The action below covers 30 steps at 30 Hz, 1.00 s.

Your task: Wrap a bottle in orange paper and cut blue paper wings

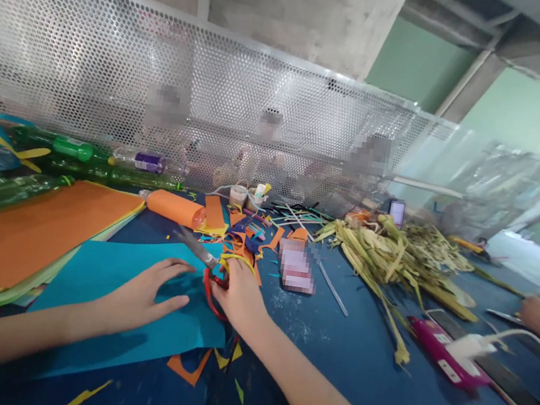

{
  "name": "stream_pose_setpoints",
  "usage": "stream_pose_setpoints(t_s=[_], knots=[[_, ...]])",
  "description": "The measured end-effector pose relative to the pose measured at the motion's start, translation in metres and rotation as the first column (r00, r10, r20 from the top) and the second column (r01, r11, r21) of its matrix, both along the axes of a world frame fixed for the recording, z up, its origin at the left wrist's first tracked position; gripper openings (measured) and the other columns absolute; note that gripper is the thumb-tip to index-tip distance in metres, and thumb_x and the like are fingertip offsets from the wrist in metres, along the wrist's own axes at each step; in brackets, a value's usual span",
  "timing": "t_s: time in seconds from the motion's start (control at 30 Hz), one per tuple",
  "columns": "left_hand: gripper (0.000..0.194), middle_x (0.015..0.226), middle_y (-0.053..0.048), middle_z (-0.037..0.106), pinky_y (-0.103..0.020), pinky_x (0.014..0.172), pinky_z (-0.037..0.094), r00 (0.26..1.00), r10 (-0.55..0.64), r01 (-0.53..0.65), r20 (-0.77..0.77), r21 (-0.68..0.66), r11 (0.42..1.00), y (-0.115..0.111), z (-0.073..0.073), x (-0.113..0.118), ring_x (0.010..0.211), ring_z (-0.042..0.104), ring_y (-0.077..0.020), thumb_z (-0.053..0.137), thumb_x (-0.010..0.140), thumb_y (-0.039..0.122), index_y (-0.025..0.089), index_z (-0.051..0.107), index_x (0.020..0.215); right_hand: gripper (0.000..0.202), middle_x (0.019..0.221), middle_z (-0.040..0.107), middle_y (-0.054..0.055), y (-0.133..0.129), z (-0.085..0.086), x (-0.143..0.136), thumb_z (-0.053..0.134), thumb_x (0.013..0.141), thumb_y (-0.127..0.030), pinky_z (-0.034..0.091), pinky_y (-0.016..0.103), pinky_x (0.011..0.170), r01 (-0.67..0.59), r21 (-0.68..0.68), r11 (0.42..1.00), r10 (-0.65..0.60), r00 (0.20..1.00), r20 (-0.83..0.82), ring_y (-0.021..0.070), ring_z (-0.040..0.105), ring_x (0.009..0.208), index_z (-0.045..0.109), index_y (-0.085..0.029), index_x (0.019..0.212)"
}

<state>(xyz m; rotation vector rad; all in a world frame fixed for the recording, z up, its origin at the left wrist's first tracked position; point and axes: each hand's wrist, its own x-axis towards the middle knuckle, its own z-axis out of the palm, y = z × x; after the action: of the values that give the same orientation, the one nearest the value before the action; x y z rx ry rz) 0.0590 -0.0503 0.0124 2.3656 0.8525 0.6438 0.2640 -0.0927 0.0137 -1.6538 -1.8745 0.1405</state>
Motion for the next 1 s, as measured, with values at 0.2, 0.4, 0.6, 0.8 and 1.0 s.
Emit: stream_pose_setpoints(t_s=[0.2, 0.4, 0.6, 0.8, 1.0], knots=[[0.046, 0.117, -0.008, 0.06, -0.035, 0.093, 0.043, 0.922, 0.095, 0.134, 0.376, -0.54, 0.831, -0.006, -0.007, 0.009, 0.105, 0.056, -0.0241, 0.051, 0.083, 0.048, 0.018, 0.054, 0.118, 0.036, 0.104, 0.063, 0.013, -0.011, 0.008, -0.026, 0.06, 0.08, -0.031, 0.047, 0.035, 0.084, -0.091, -0.069, 0.993, 0.092, 0.996, 0.019, 0.0242, 0.059, 0.098, 0.053, -0.011, 0.109], [0.045, 0.103, -0.008, 0.066, -0.033, 0.077, 0.049, 0.84, 0.241, 0.275, 0.487, -0.763, 0.585, -0.001, -0.017, 0.016, 0.08, 0.063, -0.0189, 0.061, 0.078, 0.045, 0.016, 0.058, 0.111, 0.031, 0.095, 0.067, 0.009, -0.019, 0.019, -0.023, 0.046, 0.088, -0.041, 0.048, 0.03, 0.079, -0.122, 0.05, 0.991, 0.117, 0.988, 0.103, 0.0206, 0.063, 0.089, 0.061, -0.016, 0.1], [0.034, 0.102, -0.01, 0.067, -0.029, 0.073, 0.05, 0.817, 0.308, 0.278, 0.487, -0.801, 0.531, 0.0, -0.011, 0.009, 0.072, 0.063, -0.0152, 0.064, 0.076, 0.039, 0.014, 0.063, 0.099, 0.019, 0.094, 0.067, 0.001, 0.013, 0.026, 0.057, 0.042, 0.089, -0.029, 0.046, 0.022, 0.072, 0.278, 0.168, 0.946, -0.304, 0.939, 0.158, 0.0144, 0.06, 0.085, 0.054, -0.022, 0.102], [0.034, 0.101, -0.011, 0.067, -0.029, 0.072, 0.051, 0.826, 0.323, 0.25, 0.462, -0.814, 0.525, 0.0, -0.01, 0.01, 0.071, 0.064, -0.0154, 0.064, 0.077, 0.039, 0.013, 0.062, 0.098, 0.014, 0.086, 0.069, 0.004, 0.035, 0.014, 0.157, 0.044, 0.08, -0.017, 0.041, 0.033, 0.08, 0.478, 0.102, 0.872, -0.489, 0.839, 0.238, 0.0245, 0.052, 0.094, 0.056, -0.021, 0.084], [0.035, 0.096, -0.01, 0.069, -0.029, 0.072, 0.051, 0.836, 0.31, 0.236, 0.453, -0.806, 0.543, 0.0, -0.009, 0.011, 0.074, 0.065, -0.0167, 0.064, 0.077, 0.04, 0.012, 0.062, 0.099, 0.015, 0.091, 0.068, 0.002, 0.038, 0.006, 0.168, 0.043, 0.081, -0.022, 0.039, 0.032, 0.082, 0.547, 0.007, 0.837, -0.523, 0.796, 0.306, 0.023, 0.051, 0.1, 0.054, -0.023, 0.091]])
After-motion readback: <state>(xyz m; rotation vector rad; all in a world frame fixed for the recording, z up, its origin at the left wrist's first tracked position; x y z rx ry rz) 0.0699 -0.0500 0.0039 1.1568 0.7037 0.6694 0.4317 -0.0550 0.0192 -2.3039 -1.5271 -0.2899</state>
